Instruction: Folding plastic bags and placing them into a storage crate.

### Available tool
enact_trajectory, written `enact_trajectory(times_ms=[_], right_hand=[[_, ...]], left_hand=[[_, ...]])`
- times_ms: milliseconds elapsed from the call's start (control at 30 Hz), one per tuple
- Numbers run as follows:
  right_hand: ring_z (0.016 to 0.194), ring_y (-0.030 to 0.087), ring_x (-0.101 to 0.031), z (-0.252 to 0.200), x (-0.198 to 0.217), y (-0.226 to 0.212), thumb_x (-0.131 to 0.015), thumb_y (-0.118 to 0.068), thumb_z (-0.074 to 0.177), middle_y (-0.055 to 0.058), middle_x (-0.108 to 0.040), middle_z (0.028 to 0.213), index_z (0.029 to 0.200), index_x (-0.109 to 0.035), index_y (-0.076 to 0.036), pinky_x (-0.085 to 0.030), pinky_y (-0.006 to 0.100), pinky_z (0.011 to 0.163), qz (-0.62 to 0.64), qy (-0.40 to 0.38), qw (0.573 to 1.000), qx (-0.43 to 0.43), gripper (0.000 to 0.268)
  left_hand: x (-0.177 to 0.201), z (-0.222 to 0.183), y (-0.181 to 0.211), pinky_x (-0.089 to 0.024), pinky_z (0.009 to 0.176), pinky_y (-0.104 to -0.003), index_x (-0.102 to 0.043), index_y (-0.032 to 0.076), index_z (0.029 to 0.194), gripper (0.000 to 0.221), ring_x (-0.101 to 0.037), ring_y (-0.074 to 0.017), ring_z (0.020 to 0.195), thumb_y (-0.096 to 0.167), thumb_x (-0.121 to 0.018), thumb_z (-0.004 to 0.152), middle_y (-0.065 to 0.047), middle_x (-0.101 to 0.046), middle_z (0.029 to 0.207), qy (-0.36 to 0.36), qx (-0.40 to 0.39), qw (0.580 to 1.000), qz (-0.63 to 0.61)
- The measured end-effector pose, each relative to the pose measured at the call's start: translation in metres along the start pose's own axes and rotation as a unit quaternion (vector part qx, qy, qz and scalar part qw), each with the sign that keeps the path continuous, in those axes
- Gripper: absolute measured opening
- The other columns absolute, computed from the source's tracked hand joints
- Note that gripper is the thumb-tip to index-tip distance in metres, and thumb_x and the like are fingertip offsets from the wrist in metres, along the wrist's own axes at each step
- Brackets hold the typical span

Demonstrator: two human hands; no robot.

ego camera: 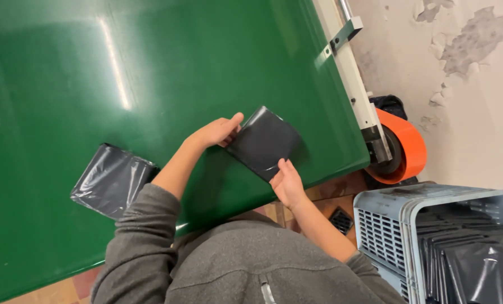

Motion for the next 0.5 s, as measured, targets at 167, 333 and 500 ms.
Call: enact_trajectory(times_ms=[167, 333, 500], right_hand=[[0.125, 0.029, -0.062, 0.009, -0.004, -0.023, -0.047, -0.024, 0.107, 0.010, -0.062, 0.140, 0.132, -0.052, -0.007, -0.048, 0.049, 0.108, 0.145, 0.020, 0.987, -0.071, 0.030], [0.112, 0.034, -0.060, 0.025, 0.075, 0.015, -0.049, -0.013, 0.108, 0.018, -0.059, 0.125, 0.121, -0.053, 0.000, -0.051, 0.051, 0.097, 0.155, -0.091, 0.984, -0.020, 0.019], [0.111, 0.016, -0.060, -0.018, -0.012, -0.020, -0.063, -0.009, 0.098, 0.004, -0.060, 0.130, 0.141, -0.050, -0.009, -0.052, 0.030, 0.093, -0.136, 0.060, 0.974, 0.168, 0.045]], left_hand=[[-0.041, -0.022, 0.038, -0.055, 0.081, -0.044, -0.076, 0.013, 0.102, 0.056, -0.071, -0.0320, 0.096, 0.065, -0.054, 0.096, -0.013, -0.076, 0.099, 0.247, -0.075, 0.914, 0.312], [-0.077, -0.047, 0.052, -0.054, 0.062, -0.047, -0.062, 0.011, 0.099, 0.027, -0.062, -0.0309, 0.097, 0.031, -0.073, 0.084, -0.009, -0.061, 0.100, 0.478, -0.188, 0.752, 0.412], [-0.082, -0.164, 0.048, -0.052, 0.073, -0.044, -0.061, 0.008, 0.103, 0.022, -0.061, -0.0314, 0.100, 0.018, -0.072, 0.087, -0.011, -0.060, 0.104, 0.445, -0.356, 0.760, 0.313]])
Point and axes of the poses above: each hand's wrist, its own z-axis towards the middle knuckle, its own x-axis out of the back of the hand, y = z × x, the point moved 2 cm from there along z, towards the middle knuckle
